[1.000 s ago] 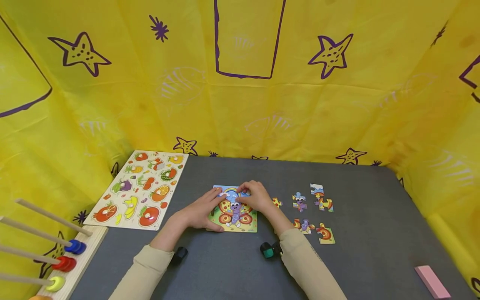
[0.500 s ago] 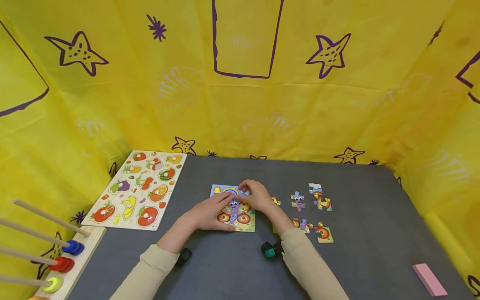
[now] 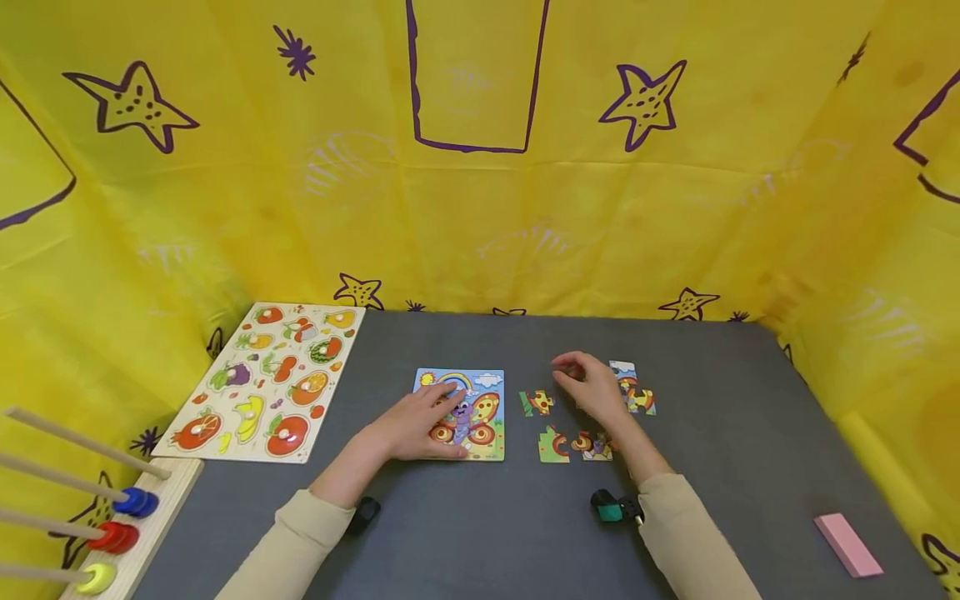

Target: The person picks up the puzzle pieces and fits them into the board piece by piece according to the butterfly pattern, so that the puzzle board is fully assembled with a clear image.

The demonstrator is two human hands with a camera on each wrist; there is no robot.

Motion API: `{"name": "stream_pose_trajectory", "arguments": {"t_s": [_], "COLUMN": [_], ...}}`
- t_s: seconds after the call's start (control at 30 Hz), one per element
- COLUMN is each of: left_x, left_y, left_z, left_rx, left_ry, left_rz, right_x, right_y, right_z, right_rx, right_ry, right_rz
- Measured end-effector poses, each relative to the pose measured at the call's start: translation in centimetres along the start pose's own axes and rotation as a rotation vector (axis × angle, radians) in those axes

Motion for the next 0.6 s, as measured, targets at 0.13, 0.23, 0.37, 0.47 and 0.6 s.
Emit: {"name": "stream_pose_trajectory", "arguments": {"t_s": [0.13, 0.23, 0.37, 0.47, 0.6], "left_x": [0.2, 0.3, 0.2, 0.0, -0.1], "left_y": [0.0, 0.0, 0.0, 0.0, -0.1], "left_z": [0.0, 0.0, 0.1, 0.1, 0.1], "left_rx": [-0.009, -0.011, -0.009, -0.012, -0.012], "left_ry": [-0.008, -0.01, -0.008, -0.01, -0.007], "left_rz": [0.005, 0.008, 0.002, -0.008, -0.015], "right_x": [-2.1, -3.2, -4.6, -5.9, -7.1], "right_y": [0.7, 0.9, 1.1, 1.3, 1.4], "right_z": [2.7, 4.5, 6.1, 6.5, 6.6], "right_rx": [-0.054, -0.098, -0.108, -0.06, -0.01], "right_ry": [0.083, 0.157, 0.238, 0.268, 0.266], "right_rz": [-0.041, -0.045, -0.088, -0.144, -0.176]}}
Point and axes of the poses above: each hand's wrist, its own y-axis away from the middle knuckle, its own z-axis out of the back of the hand, x = y × z, the point moved 8 cm from there along -y, towards the middle knuckle, and after that the axes turned 1 degree about x, right-handed, at the moved point
